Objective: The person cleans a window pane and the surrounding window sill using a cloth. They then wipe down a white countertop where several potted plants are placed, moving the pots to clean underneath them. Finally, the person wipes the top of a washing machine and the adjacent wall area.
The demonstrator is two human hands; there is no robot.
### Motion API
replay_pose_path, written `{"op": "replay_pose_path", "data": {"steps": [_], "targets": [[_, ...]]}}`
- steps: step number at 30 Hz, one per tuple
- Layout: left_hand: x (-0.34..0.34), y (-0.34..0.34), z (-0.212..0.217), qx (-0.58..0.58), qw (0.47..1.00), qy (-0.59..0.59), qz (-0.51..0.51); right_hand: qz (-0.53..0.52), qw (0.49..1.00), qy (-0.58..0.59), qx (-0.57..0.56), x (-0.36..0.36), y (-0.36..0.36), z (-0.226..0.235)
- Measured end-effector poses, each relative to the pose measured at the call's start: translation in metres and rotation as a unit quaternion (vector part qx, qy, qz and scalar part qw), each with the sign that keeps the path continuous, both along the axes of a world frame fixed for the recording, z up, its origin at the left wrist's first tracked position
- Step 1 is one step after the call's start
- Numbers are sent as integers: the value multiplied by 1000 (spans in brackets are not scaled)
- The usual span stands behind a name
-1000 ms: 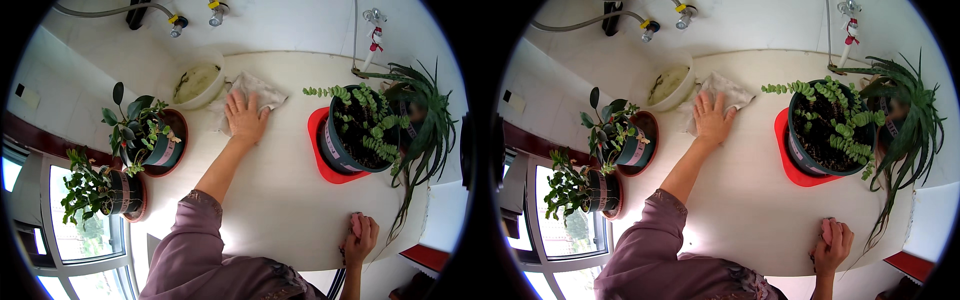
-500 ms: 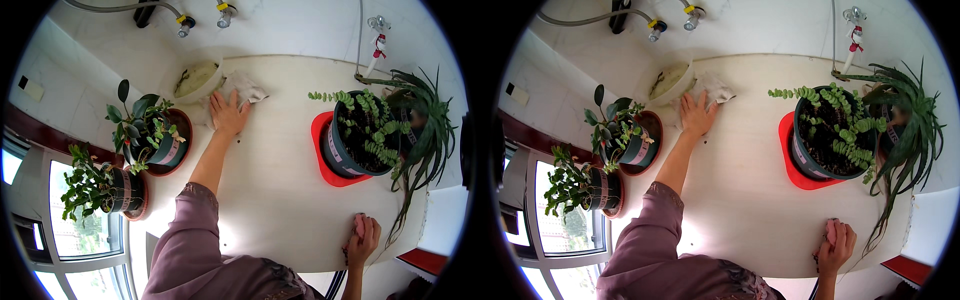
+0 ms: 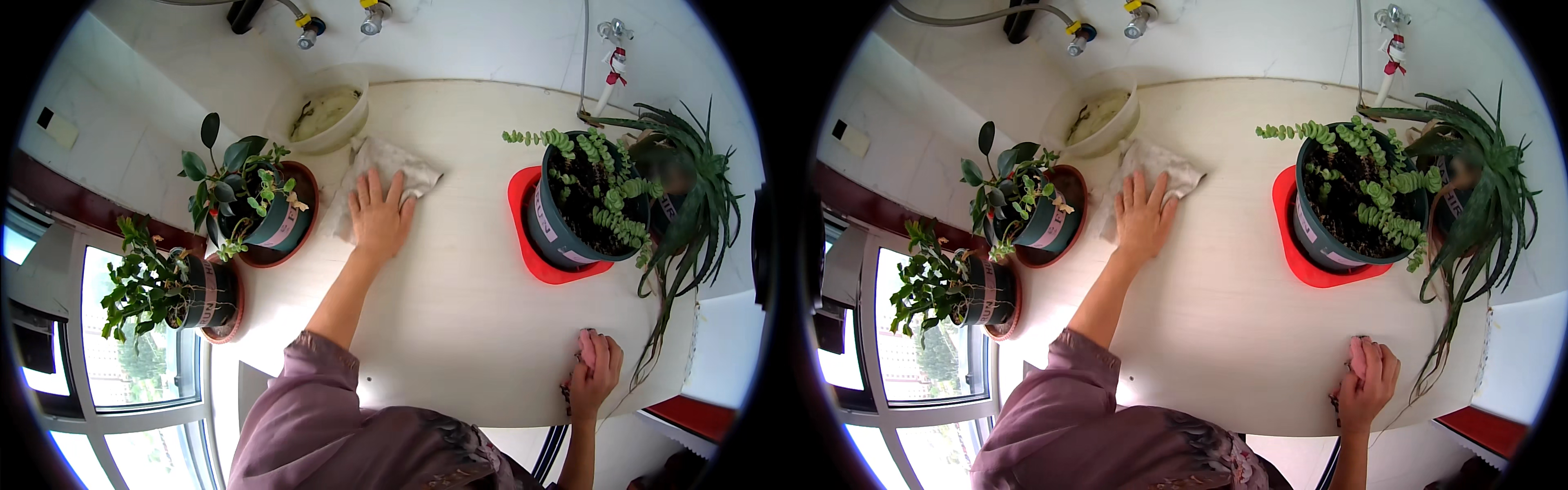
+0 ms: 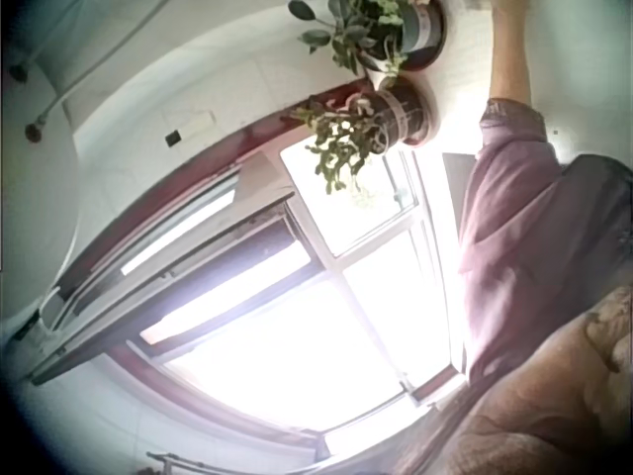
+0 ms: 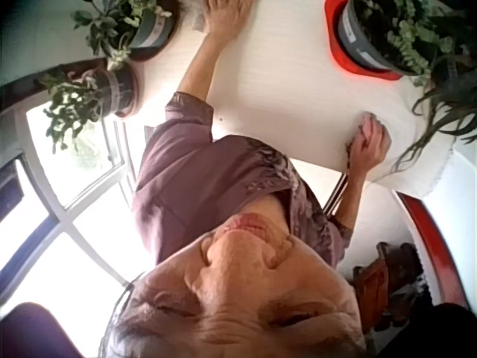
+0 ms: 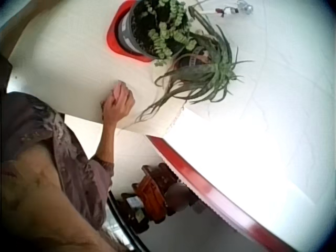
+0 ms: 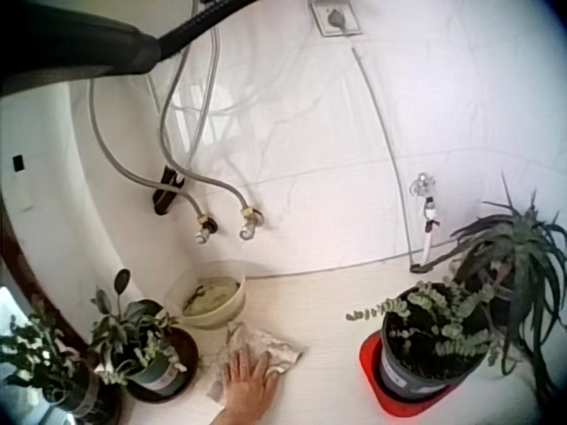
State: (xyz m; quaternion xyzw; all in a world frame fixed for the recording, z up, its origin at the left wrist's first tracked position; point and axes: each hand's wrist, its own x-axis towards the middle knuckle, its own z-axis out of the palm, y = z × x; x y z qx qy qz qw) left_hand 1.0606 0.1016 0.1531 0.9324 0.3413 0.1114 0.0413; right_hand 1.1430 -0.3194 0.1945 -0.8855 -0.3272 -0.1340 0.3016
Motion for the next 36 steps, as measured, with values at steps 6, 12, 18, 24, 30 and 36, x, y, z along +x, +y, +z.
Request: {"op": "replay_pose_path", "data": {"steps": [6,12,18,24,30,36], "targets": [[-2,-9,4,-20,994,2,110,-12,999,22,27,0,-3,-4],[-18,-13,26,-36,989,70,127,-14,1000,3,23,8,-4,-1],[-15,10,29,131,982,-56,-121,-10,1000,-14,16,12,-1,0],[-15,7,-8,36,996,-1,81,-19,1000,-6,13,13,-5,-5],[9,43,-4,11,986,13,166,-16,1000,-13,18,14,-5,-4],[32,98,-7,-5,964,11,266,-21,999,3,31,13,-10,-5]]}}
